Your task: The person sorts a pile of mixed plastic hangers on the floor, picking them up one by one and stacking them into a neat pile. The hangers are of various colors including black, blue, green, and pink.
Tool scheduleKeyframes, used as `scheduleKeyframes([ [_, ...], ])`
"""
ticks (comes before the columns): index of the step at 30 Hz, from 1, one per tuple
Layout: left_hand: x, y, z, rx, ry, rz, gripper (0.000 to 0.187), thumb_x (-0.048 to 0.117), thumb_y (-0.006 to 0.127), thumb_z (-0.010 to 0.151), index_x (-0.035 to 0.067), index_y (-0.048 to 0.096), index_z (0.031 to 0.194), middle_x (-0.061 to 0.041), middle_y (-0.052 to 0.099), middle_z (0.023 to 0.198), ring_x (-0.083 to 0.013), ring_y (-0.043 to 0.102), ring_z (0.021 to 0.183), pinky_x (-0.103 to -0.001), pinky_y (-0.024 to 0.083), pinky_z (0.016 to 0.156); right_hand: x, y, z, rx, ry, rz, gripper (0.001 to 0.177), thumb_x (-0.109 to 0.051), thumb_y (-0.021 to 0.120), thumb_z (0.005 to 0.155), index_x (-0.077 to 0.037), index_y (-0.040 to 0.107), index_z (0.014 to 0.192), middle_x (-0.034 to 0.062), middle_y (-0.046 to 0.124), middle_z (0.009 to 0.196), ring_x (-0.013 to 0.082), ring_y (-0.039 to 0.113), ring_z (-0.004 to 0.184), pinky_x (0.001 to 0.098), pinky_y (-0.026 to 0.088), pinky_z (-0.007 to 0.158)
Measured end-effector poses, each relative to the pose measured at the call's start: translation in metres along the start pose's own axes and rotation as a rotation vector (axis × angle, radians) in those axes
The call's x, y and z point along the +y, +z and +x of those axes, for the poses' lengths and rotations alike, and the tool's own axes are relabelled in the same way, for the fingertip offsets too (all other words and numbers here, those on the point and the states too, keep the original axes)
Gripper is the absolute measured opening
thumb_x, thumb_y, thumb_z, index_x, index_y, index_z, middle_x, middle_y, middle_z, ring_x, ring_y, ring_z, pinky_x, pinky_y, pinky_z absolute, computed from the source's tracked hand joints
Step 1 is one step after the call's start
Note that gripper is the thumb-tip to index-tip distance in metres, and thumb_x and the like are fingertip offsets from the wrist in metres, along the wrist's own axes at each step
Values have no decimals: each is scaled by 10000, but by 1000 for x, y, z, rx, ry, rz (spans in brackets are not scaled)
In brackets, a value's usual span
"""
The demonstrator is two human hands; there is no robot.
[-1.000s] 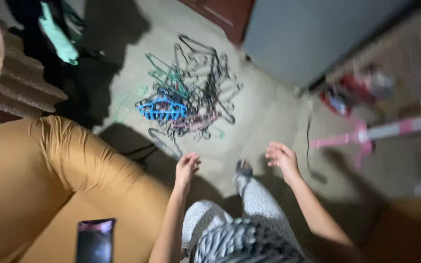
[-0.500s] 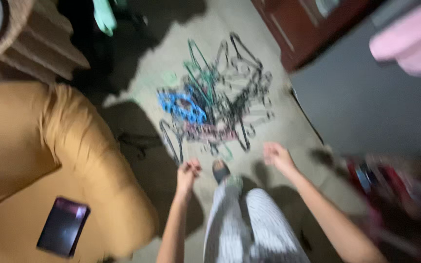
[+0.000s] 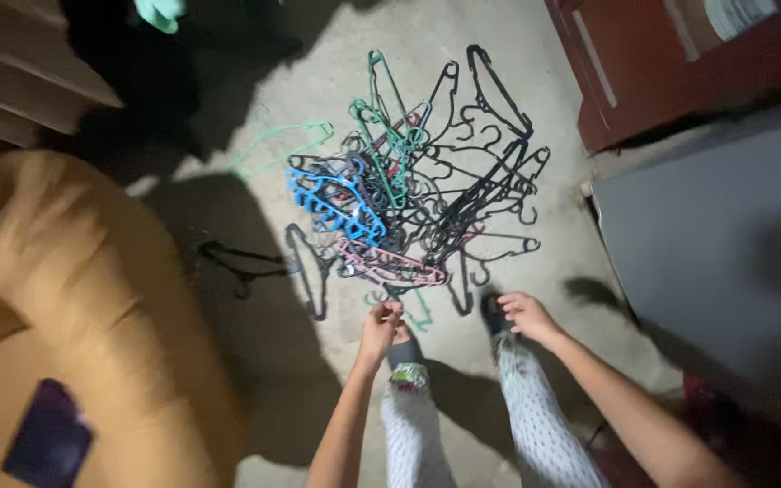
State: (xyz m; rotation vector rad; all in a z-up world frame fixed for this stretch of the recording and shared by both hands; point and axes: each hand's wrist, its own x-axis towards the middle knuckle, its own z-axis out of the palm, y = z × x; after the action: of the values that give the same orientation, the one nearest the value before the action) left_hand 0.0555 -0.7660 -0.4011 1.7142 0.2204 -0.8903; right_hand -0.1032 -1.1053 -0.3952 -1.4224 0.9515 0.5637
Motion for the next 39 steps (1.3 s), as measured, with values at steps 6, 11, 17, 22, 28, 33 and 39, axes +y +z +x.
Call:
scheduleKeyframes([
  [6,-97,83,123,-11,-127,2,187,147,567,978,53,693,1080,-16,756,964,-127,739,815,-264,521,625,77,-8,140,-6,-172,-219,415,59,555,913,-84,647,1291,141,664,1144,235,629,932,395,537,762],
  [11,-173,118,258,-146,30,301,229,192,597,984,50,700,1131,-118,755,917,-204,731,799,-331,542,680,145,-18,272,23,-331,-1067,572,43,558,882,-130,539,1427,192,608,1335,328,591,1184,479,480,973],
  [17,-218,127,393,-1,368,733,446,216,713,779,69,646,1195,-183,706,1047,-370,716,968,-449,572,843,192,-31,397,52,-503,-1554,586,-36,532,891,-89,438,1467,185,476,1422,352,439,1325,468,397,1071],
  [22,-213,157,449,-3,453,1090,545,323,776,812,71,556,1243,-244,603,1210,-441,649,1025,-515,537,819,207,-44,415,52,-756,-1587,419,-42,656,802,-75,579,1212,132,565,1309,318,494,1270,449,391,1071],
  [28,-216,135,492,-206,634,867,301,148,670,963,49,550,1221,-219,691,1062,-386,698,984,-480,558,830,224,-105,394,297,-1009,-1077,286,33,585,838,-26,655,1109,148,667,1086,293,622,1072,438,482,983],
  [33,-175,125,465,-395,466,247,164,-19,538,991,21,446,1121,-102,655,882,-187,668,795,-356,577,670,210,-148,378,635,-890,-552,200,83,444,980,14,623,1037,171,664,1113,257,646,1035,382,522,957],
  [39,-131,102,368,-269,788,207,135,-32,512,1037,27,434,1130,-82,629,840,-154,651,771,-299,544,660,111,-109,334,354,-1081,181,110,-103,443,1190,-22,499,1141,24,492,870,103,485,748,278,470,715],
])
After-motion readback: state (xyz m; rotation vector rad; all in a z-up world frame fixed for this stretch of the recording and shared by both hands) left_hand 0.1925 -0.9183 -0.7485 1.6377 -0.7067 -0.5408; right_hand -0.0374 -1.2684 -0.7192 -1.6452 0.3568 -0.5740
